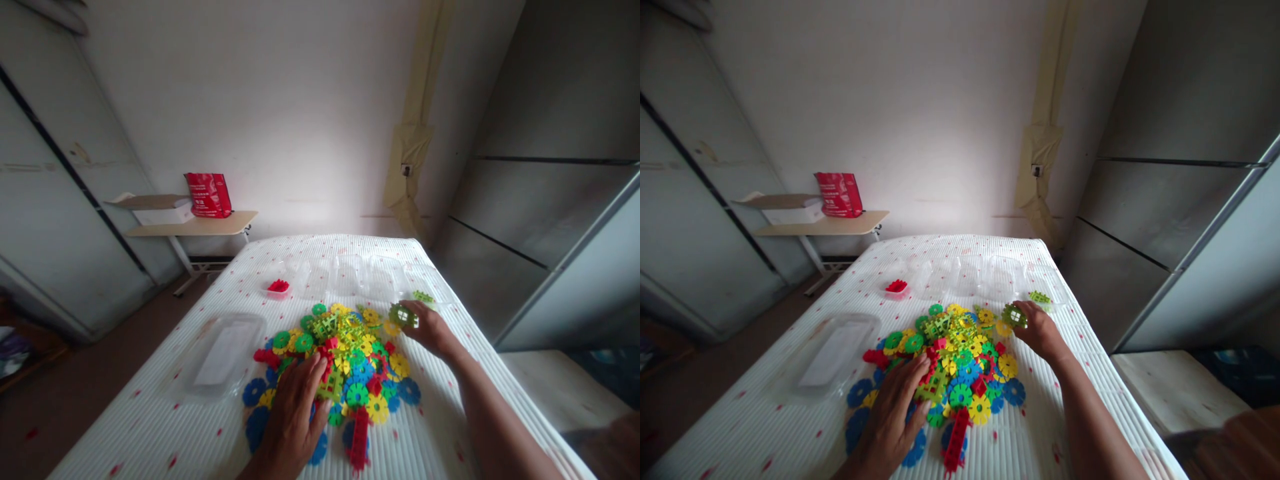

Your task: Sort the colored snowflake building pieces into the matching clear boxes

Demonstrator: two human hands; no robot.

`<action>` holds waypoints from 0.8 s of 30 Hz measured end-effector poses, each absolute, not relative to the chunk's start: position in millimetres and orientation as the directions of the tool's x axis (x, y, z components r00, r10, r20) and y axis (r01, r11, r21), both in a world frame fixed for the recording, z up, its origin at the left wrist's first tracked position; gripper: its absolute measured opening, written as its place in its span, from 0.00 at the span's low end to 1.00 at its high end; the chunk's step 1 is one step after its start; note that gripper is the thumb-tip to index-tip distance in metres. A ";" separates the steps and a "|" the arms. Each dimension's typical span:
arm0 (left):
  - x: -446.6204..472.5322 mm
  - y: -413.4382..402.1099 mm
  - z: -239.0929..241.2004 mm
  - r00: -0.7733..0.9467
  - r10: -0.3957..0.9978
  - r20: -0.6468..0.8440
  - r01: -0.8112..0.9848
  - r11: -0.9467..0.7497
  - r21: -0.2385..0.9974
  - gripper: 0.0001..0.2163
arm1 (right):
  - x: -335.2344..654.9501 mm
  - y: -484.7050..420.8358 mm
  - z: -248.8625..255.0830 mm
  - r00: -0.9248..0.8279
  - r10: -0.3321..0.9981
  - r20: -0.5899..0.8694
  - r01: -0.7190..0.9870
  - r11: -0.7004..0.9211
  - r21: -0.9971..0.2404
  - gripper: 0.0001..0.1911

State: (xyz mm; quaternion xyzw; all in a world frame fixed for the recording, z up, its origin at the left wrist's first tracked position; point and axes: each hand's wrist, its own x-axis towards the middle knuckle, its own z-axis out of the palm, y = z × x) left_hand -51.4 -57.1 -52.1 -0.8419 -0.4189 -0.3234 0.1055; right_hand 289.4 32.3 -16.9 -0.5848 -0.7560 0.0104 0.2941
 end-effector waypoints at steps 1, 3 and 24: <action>-51.5 -57.0 -52.4 0.442 0.637 0.632 0.773 -0.627 0.091 0.26 | 289.6 31.6 -15.8 -0.135 0.879 0.458 0.882 0.317 -0.348 0.25; -51.7 -56.9 -52.9 0.446 0.635 0.631 0.773 -0.628 0.087 0.26 | 289.1 30.4 -14.3 -0.129 0.885 0.447 0.887 0.304 -0.347 0.26; -51.4 -55.1 -51.5 0.425 0.627 0.653 0.759 -0.640 0.120 0.26 | 307.9 14.2 -22.7 -0.012 0.989 0.146 0.966 0.049 -0.255 0.29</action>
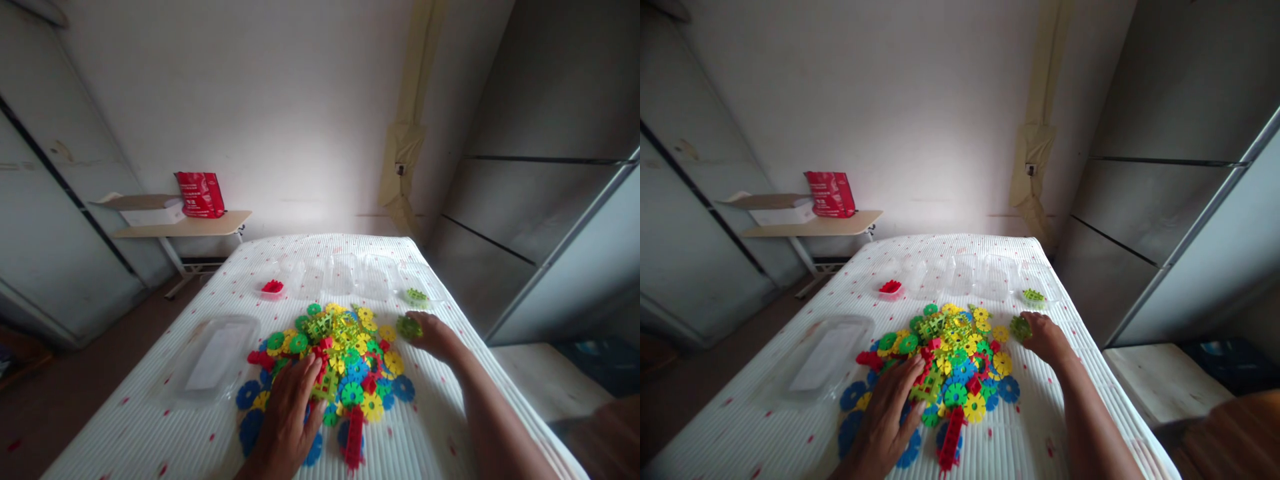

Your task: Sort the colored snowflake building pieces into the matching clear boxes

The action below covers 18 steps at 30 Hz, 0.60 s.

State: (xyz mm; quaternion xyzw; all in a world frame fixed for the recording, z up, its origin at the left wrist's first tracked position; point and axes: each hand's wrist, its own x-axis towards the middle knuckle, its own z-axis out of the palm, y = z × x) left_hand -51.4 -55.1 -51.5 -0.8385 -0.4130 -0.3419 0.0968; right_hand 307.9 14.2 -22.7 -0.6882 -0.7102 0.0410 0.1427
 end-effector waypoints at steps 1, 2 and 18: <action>-51.3 -55.4 -51.0 0.421 0.627 0.656 0.759 -0.639 0.124 0.26 | 307.9 13.7 -23.9 -0.015 0.991 0.136 0.969 0.048 -0.243 0.31; -51.3 -55.7 -50.5 0.419 0.627 0.657 0.759 -0.639 0.125 0.26 | 307.7 13.4 -24.4 -0.015 0.991 0.132 0.970 0.047 -0.239 0.33; -50.9 -54.3 -50.7 0.425 0.625 0.654 0.759 -0.640 0.119 0.26 | 313.2 13.5 -12.6 0.044 0.981 0.187 0.902 0.041 -0.429 0.24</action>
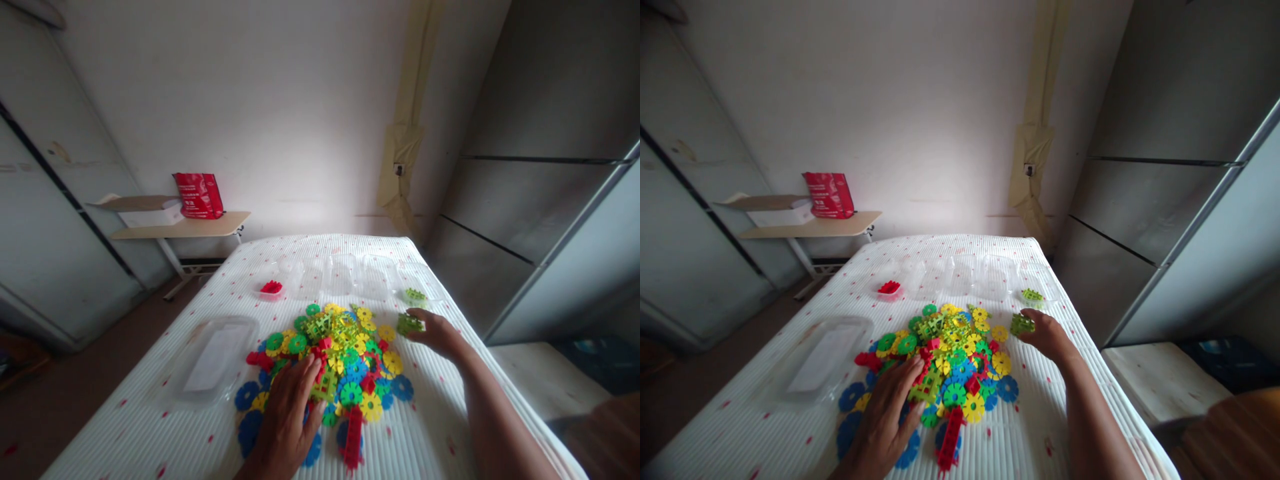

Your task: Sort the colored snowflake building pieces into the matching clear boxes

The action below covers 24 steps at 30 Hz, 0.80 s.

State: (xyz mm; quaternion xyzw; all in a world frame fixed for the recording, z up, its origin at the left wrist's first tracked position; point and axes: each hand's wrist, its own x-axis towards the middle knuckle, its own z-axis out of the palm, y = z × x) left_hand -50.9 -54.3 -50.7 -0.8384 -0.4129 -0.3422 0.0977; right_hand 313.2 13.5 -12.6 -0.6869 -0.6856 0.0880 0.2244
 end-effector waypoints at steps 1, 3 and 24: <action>-50.8 -54.6 -50.4 0.423 0.625 0.656 0.760 -0.639 0.119 0.26 | 316.0 12.9 -11.8 0.042 0.981 0.190 0.895 0.048 -0.444 0.23; -50.6 -55.1 -50.0 0.421 0.624 0.659 0.760 -0.639 0.119 0.26 | 321.1 11.8 -11.0 0.038 0.983 0.182 0.889 0.050 -0.455 0.23; -50.6 -54.8 -50.4 0.425 0.625 0.655 0.760 -0.639 0.116 0.26 | 319.5 9.7 -12.2 0.050 0.979 0.198 0.930 0.026 -0.366 0.21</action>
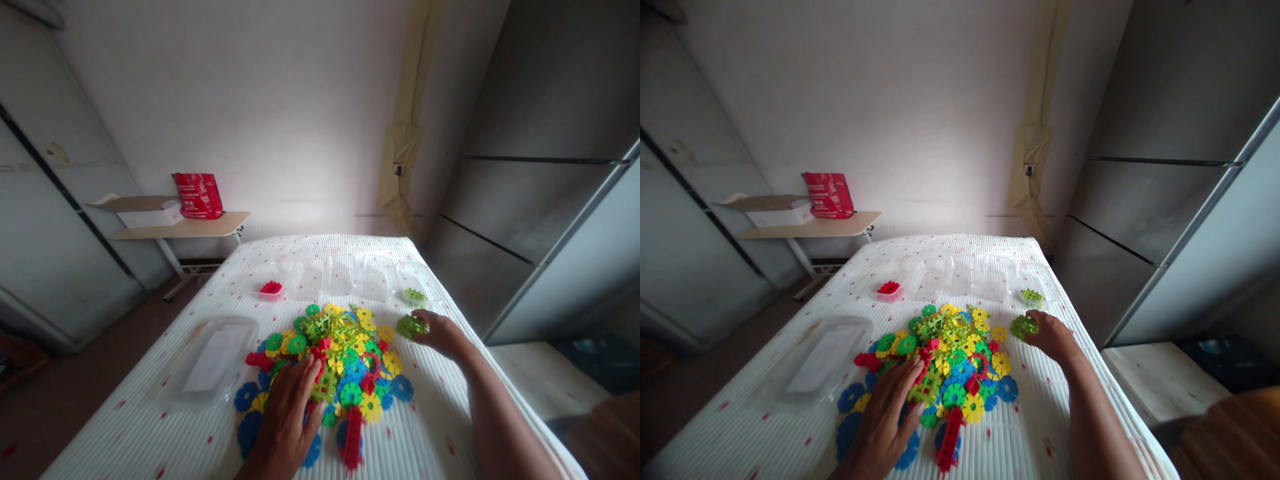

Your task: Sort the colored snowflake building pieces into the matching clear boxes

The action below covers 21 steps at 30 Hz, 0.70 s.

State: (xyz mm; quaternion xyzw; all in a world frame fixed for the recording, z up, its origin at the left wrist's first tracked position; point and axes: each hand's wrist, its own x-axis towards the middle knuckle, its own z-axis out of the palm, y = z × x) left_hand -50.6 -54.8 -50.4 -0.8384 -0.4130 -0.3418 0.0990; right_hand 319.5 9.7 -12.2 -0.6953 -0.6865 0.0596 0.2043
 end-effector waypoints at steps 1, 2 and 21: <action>-50.7 -54.7 -50.6 0.426 0.622 0.657 0.760 -0.640 0.113 0.26 | 318.5 9.6 -11.8 0.055 0.979 0.196 0.935 0.018 -0.354 0.21; -50.7 -54.7 -50.8 0.426 0.621 0.657 0.760 -0.640 0.112 0.27 | 317.1 9.5 -11.5 0.063 0.980 0.187 0.941 0.004 -0.340 0.21; -53.0 -52.8 -55.8 0.430 0.635 0.642 0.758 -0.640 0.126 0.27 | 310.2 10.9 7.5 -0.010 0.959 0.284 0.960 0.089 -0.266 0.24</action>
